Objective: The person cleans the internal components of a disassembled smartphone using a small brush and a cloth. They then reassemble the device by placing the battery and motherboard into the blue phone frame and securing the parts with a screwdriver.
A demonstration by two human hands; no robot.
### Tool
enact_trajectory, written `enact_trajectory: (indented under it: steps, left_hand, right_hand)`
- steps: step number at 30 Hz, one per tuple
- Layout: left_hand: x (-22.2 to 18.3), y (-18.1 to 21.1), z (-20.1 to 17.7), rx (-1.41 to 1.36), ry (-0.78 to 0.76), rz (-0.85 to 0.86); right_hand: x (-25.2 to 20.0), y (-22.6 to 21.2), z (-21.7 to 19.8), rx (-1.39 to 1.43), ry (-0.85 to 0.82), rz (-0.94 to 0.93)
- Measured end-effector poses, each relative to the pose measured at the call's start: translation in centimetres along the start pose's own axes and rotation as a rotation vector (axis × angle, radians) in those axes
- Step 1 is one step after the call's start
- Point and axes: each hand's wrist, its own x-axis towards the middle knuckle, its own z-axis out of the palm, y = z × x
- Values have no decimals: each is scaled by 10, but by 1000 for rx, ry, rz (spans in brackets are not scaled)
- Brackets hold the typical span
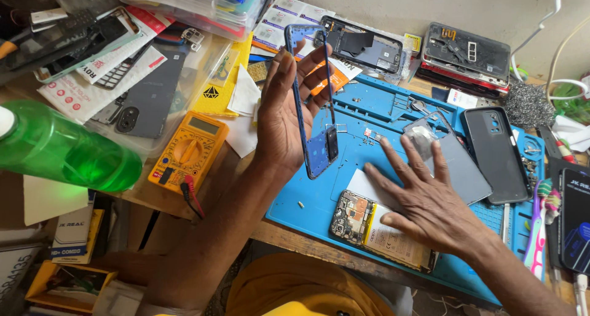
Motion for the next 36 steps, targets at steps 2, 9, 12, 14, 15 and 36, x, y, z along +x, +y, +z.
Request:
enact_trajectory:
  steps: [2,9,12,14,15,36]
  left_hand:
    - [-2,-4,0,-36,-19,-3]
    - [-1,-2,1,-248,-82,-45]
    - [-4,-9,2,-262,-94,-73]
    - [-8,-18,6,-259,-100,-109]
    - [-9,-22,8,-266,-109,-130]
    - [-14,-49,33,52,84,-224]
  right_hand:
    - [7,-8,6,30,15,-20]
    - [40,-16,-14,216,281,-34]
    - [31,-15,-26,650,330,291]
    - [26,-19,-30,846,349,489]
    - [23,-22,-31,813,358,480]
    - [-29,15,-37,230,133,641]
